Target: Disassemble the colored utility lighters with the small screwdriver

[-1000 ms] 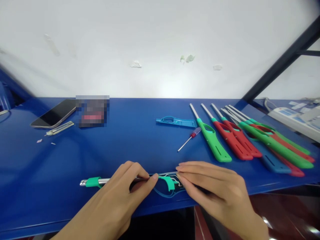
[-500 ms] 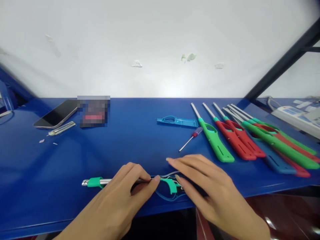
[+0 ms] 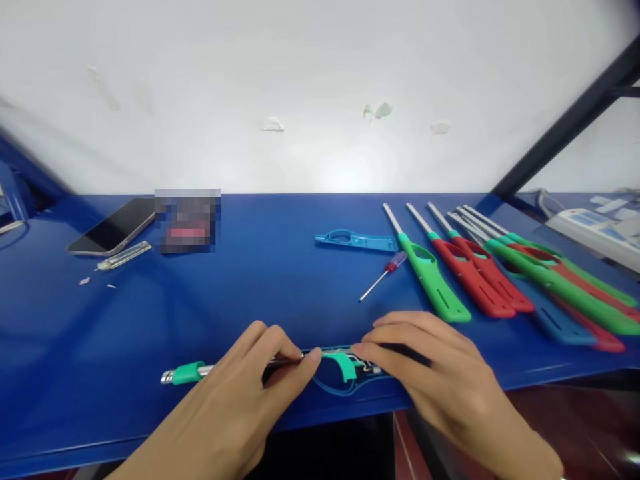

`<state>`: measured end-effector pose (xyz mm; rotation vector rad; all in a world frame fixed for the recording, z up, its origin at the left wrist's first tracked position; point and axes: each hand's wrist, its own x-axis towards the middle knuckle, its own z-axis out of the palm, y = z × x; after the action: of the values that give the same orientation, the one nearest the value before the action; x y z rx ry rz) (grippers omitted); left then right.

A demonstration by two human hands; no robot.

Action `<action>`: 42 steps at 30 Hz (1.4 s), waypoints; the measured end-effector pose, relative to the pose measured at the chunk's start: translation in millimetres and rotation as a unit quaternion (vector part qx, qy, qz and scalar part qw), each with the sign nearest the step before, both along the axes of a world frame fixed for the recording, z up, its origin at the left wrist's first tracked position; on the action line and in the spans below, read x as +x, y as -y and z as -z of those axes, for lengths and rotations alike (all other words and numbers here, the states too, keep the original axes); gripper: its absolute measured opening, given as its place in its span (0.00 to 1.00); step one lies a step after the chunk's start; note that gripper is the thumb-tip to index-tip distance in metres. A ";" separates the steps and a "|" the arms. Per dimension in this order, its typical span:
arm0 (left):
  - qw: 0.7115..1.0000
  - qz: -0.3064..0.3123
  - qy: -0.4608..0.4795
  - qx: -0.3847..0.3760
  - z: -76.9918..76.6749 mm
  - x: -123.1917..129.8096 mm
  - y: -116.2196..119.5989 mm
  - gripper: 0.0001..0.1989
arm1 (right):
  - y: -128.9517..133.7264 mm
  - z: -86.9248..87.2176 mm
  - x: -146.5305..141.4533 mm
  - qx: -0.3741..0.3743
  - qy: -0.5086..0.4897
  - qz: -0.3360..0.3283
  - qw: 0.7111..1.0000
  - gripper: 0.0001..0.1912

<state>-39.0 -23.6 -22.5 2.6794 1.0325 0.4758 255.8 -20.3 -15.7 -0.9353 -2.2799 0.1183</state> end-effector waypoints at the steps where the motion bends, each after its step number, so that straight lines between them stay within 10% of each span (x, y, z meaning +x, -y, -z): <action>1: 1.000 -0.001 0.000 -0.001 1.3 -1.0 0.5 0.48 | 0.4 -1.0 0.3 0.004 0.004 0.012 1.000 0.16; 42: 0.998 0.005 -0.024 0.063 -3.9 4.6 -0.7 0.43 | -0.3 -2.1 -16.0 -0.055 -0.035 0.025 0.998 0.07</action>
<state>-34.4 -23.0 -18.6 2.8181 1.0333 0.4931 239.8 -20.0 -13.6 -1.0271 -2.2027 0.2530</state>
